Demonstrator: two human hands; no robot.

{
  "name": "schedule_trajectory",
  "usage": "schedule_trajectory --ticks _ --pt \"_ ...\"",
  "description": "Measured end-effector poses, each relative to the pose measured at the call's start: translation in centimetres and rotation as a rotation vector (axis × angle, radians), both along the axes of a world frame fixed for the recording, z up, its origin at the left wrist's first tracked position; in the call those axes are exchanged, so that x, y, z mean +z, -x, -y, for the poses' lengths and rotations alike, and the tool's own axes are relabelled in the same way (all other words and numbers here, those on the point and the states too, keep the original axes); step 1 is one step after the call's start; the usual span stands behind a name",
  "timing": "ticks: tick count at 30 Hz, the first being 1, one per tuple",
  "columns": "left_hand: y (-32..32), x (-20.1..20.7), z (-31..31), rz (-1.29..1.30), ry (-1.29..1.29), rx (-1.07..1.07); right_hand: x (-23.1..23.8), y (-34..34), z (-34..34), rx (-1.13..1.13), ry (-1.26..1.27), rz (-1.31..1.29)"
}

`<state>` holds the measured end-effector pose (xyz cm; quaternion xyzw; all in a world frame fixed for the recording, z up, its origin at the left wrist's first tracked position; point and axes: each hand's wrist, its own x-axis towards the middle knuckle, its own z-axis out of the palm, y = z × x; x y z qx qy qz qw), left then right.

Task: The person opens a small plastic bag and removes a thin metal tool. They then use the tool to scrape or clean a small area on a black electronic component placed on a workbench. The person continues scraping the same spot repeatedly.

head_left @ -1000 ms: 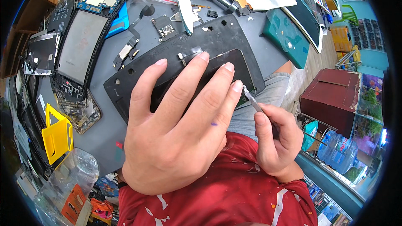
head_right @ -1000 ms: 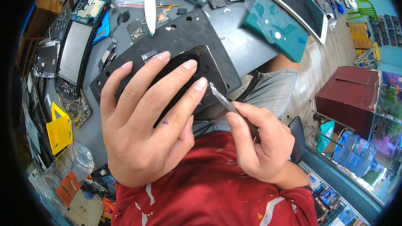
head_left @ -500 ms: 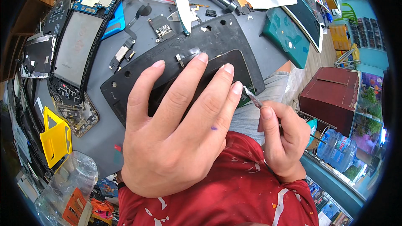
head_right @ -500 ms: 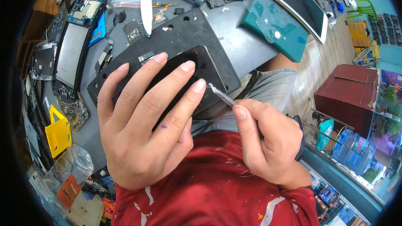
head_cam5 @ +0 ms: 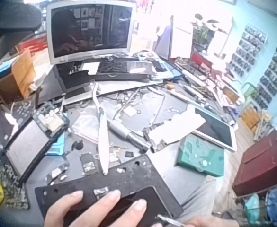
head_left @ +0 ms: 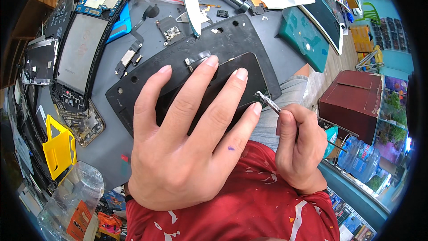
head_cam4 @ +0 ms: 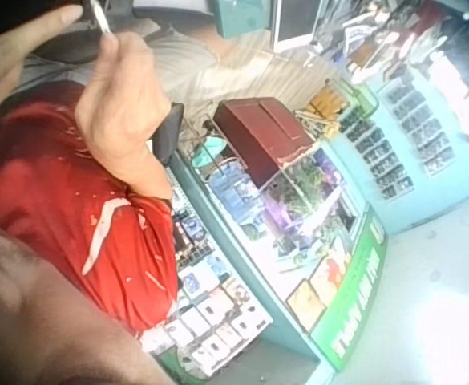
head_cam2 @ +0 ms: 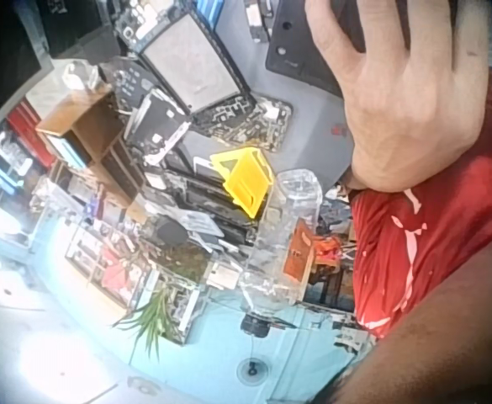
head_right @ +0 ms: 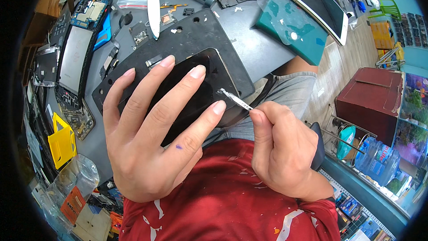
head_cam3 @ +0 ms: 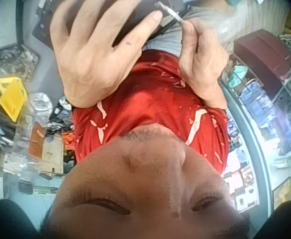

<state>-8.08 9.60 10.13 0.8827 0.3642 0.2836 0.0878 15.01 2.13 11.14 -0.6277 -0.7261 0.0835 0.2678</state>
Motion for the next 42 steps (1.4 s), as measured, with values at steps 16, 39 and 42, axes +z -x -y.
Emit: schedule_trajectory --ticks 16,39,42 --pt "-0.4 -0.5 0.0 -0.020 -0.072 0.013 0.0 -0.5 -0.7 0.083 -0.070 0.116" --pt "-0.1 0.0 0.0 -0.036 -0.017 0.012 -0.2 -1.1 -0.9 0.104 -0.100 0.076" --pt "-0.1 -0.1 0.1 -0.038 -0.021 0.019 -0.3 -1.1 -0.9 0.098 -0.106 0.084"
